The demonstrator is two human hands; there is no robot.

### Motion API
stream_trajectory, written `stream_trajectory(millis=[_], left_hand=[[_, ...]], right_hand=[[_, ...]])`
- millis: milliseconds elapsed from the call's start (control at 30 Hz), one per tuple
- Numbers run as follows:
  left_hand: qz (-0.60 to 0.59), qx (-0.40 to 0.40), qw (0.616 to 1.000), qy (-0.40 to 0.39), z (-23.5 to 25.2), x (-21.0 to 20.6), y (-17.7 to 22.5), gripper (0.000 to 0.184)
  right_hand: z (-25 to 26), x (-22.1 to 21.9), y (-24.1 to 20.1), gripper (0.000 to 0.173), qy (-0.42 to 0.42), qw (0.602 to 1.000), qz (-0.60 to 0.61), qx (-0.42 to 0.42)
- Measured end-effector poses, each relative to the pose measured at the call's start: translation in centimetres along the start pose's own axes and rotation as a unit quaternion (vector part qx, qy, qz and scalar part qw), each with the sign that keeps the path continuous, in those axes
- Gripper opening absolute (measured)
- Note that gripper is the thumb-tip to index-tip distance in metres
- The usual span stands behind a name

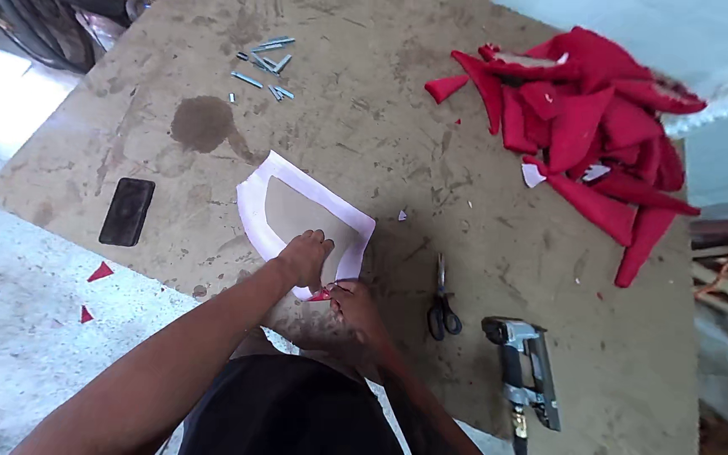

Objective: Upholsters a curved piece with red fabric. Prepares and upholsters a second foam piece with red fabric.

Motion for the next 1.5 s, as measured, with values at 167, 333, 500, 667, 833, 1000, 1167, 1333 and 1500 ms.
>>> stream_trajectory(millis=[167, 333, 500, 667, 833, 1000, 1167, 1333, 1500], left_hand=[[0.005, 0.007, 0.998, 0.061, -1.4, 0.5, 0.5, 0.098], [-0.013, 0.014, 0.988, 0.154, -2.0, 0.7, 0.8, 0.080], [-0.010, 0.030, 0.987, 0.160, -1.1, 0.3, 0.5, 0.070], [-0.012, 0.032, 0.988, 0.150, -0.7, -0.4, -0.2, 0.067], [-0.025, 0.019, 0.986, 0.161, -1.0, -0.4, -0.2, 0.063], [-0.065, 0.023, 0.982, 0.176, -1.8, 0.2, -0.6, 0.062], [-0.076, -0.004, 0.978, 0.192, -1.3, -0.4, -0.9, 0.058], [-0.078, 0.001, 0.976, 0.202, -1.4, -0.4, -1.2, 0.055], [-0.094, 0.004, 0.976, 0.196, -1.7, -0.5, -1.2, 0.055]], right_hand=[[1.6, 0.4, -3.0, 0.038, 0.002, 0.954, -0.298, 0.024], [2.0, 1.1, -3.0, 0.039, 0.029, 0.964, -0.258, 0.052], [-5.1, 13.4, -0.8, 0.034, 0.278, 0.934, -0.118, 0.191], [-17.4, 31.9, 10.5, 0.071, 0.496, 0.826, -0.251, 0.095], [-15.0, 34.0, 16.8, 0.088, 0.403, 0.853, -0.331, -0.016], [-14.8, 31.2, 10.3, 0.045, 0.357, 0.894, -0.259, -0.072], [-12.1, 12.9, -4.1, 0.037, 0.044, 0.896, -0.412, 0.161], [-7.6, 2.1, -8.7, 0.039, -0.150, 0.761, -0.579, 0.253], [-5.3, 1.6, -8.8, 0.037, -0.173, 0.741, -0.605, 0.236]])
Point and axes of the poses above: each hand's wrist, its own z-axis towards the middle knuckle, its own x-axis out of the back of the hand, y = z × x, the point moved 9 cm from there along z, towards the middle knuckle, and after that the axes turned 5 degrees about x, right-handed, at the moved point
